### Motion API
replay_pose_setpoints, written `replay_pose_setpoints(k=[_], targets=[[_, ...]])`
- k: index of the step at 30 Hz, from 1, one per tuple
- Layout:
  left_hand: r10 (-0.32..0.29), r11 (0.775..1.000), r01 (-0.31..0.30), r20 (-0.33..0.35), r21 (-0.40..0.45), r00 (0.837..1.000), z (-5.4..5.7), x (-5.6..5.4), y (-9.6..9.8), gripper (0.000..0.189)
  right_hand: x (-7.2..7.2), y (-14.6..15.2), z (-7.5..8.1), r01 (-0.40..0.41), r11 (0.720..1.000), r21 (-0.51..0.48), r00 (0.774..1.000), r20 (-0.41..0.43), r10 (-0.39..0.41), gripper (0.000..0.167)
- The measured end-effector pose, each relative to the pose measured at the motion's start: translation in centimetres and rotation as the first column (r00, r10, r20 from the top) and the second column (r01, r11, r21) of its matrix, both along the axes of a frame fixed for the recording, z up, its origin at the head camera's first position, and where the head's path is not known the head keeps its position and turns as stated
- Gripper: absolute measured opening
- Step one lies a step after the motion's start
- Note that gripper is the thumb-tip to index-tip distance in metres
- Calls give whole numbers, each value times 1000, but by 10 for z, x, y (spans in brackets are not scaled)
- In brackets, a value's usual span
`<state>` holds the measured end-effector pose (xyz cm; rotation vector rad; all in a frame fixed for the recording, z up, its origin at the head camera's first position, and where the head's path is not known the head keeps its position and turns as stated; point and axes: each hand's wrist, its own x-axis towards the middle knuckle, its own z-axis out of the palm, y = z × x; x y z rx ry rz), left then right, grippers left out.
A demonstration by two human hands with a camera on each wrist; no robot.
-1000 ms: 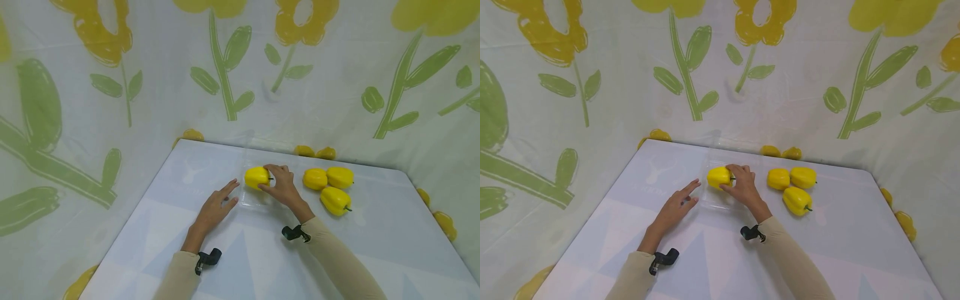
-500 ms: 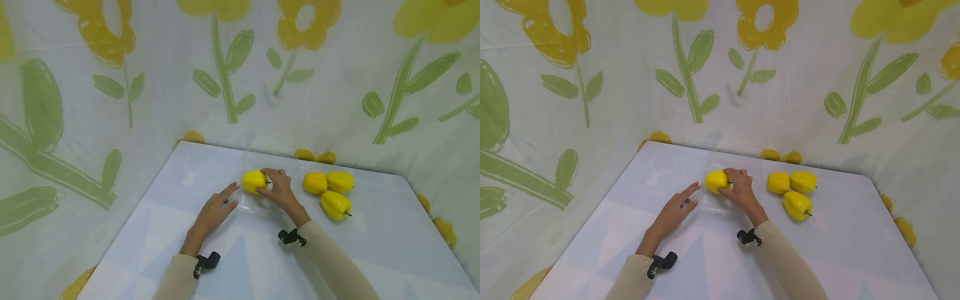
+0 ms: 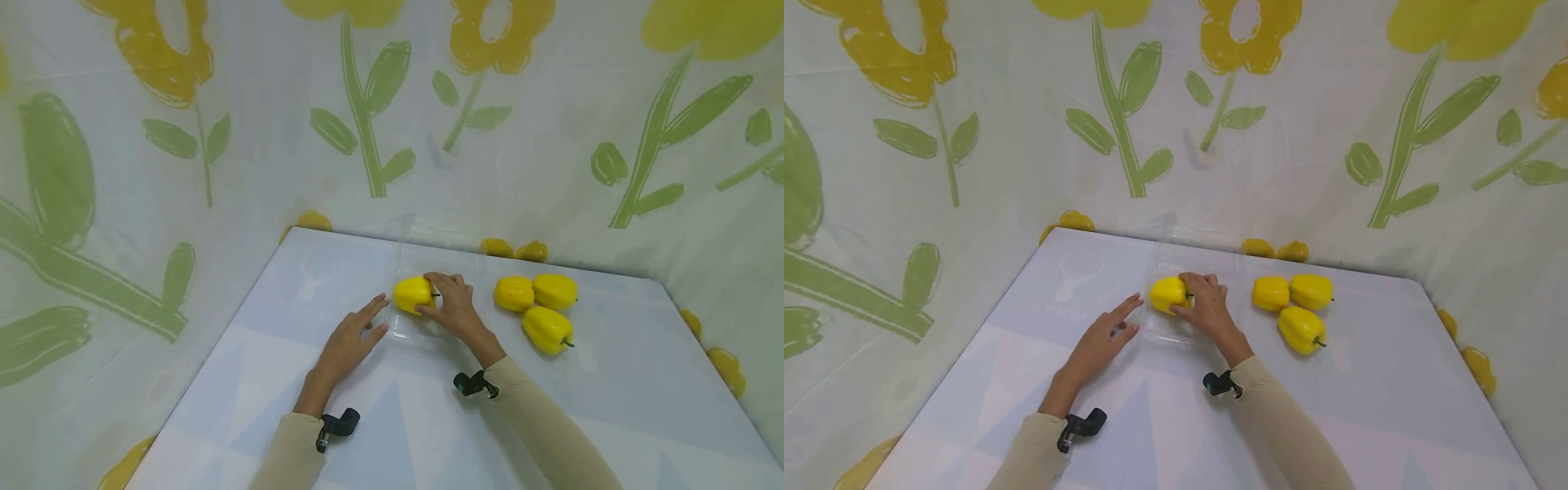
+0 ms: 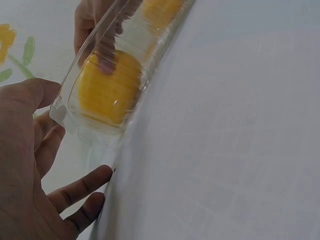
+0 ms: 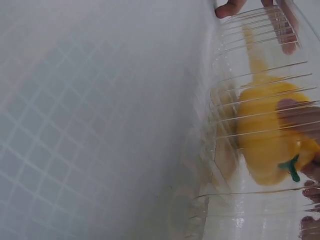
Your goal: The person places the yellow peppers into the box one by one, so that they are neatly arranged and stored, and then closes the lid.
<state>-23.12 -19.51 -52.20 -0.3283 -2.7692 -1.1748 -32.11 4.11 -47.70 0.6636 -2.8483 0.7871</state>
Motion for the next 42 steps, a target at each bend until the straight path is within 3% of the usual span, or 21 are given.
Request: replay_pose_setpoints(k=[7, 14, 23, 31, 42], targets=[[3, 1000, -3, -6, -14, 1000, -1, -1, 1, 55, 2, 6, 2, -21, 1000, -8, 1000, 5, 21, 73], [-2, 1000, 2, -7, 4, 1000, -2, -1, 0, 56, 7, 19, 15, -34, 998, -51, 999, -20, 33, 68], [-8, 1000, 8, -8, 1, 1000, 1, -1, 1, 55, 15, 50, 32, 11, 998, -67, 994, -105, -18, 63], [-17, 1000, 17, 14, -6, 1000, -1, -2, 0, 56, 25, 83, 35, 68, 996, -60, 987, -144, -76, 63], [-30, 999, 31, -30, 17, 999, -2, -2, 2, 55, 30, 124, 35, 111, 989, -94, 976, -177, -126, 60]])
